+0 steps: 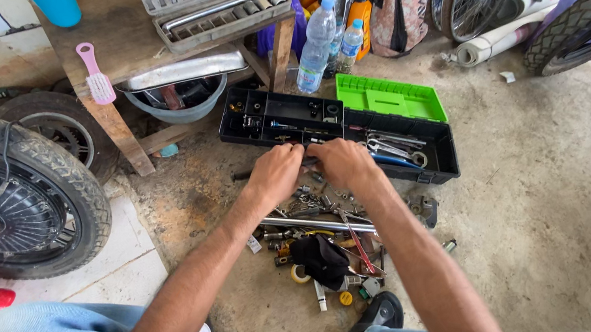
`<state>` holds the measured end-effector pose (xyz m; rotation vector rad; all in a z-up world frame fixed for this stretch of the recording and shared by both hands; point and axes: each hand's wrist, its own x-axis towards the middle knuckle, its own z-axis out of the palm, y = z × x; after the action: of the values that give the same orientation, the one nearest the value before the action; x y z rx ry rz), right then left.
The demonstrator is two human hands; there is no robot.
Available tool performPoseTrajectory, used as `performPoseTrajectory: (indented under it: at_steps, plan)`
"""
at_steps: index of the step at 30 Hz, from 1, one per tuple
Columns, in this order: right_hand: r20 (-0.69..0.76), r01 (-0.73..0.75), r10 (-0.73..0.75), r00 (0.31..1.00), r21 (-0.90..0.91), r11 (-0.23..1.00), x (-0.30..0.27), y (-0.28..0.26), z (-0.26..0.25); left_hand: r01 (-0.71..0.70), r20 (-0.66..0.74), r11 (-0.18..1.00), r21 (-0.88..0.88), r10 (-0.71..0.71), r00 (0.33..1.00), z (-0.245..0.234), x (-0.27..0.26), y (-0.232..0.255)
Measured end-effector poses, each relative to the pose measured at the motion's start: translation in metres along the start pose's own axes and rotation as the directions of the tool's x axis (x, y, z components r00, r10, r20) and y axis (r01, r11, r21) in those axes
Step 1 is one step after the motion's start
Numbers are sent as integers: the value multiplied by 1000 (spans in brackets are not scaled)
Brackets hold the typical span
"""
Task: The person disassembles and inspects various components of a motorcycle's mechanics, sorting loose fasteners and tools within a black toolbox and cleaning metallic parts with a dark cloth.
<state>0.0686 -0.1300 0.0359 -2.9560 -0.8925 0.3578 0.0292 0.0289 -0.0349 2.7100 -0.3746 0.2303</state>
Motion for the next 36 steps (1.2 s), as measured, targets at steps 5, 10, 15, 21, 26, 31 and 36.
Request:
performPoseTrajectory:
  at_steps: [5,10,15,21,26,31,36]
  plan:
    - [143,-34,54,988,-139,990,-3,22,-20,147,280,974,-173,-95,955,-37,20,15]
    - [201,-56,96,975,-194,979,-12,77,-28,131,421,986,-102,-76,904,-24,52,19]
    - [203,-116,147,968,-157,981,-11,152,-21,48,399,985,-167,23,917,21,97,26]
    - [102,-104,105,989,-11,994,9,233,11,-15,353,974,-225,96,931,93,152,23]
    - [132,-205,196,972,51,978,35,279,52,-55,360,968,-245,144,922,154,191,9]
    - [123,-267,249,961,163,950,56,325,91,-89,300,968,-235,159,941,200,217,2]
    - [-176,-86,141,974,289,953,73,370,139,-72,174,976,-204,109,979,241,238,4]
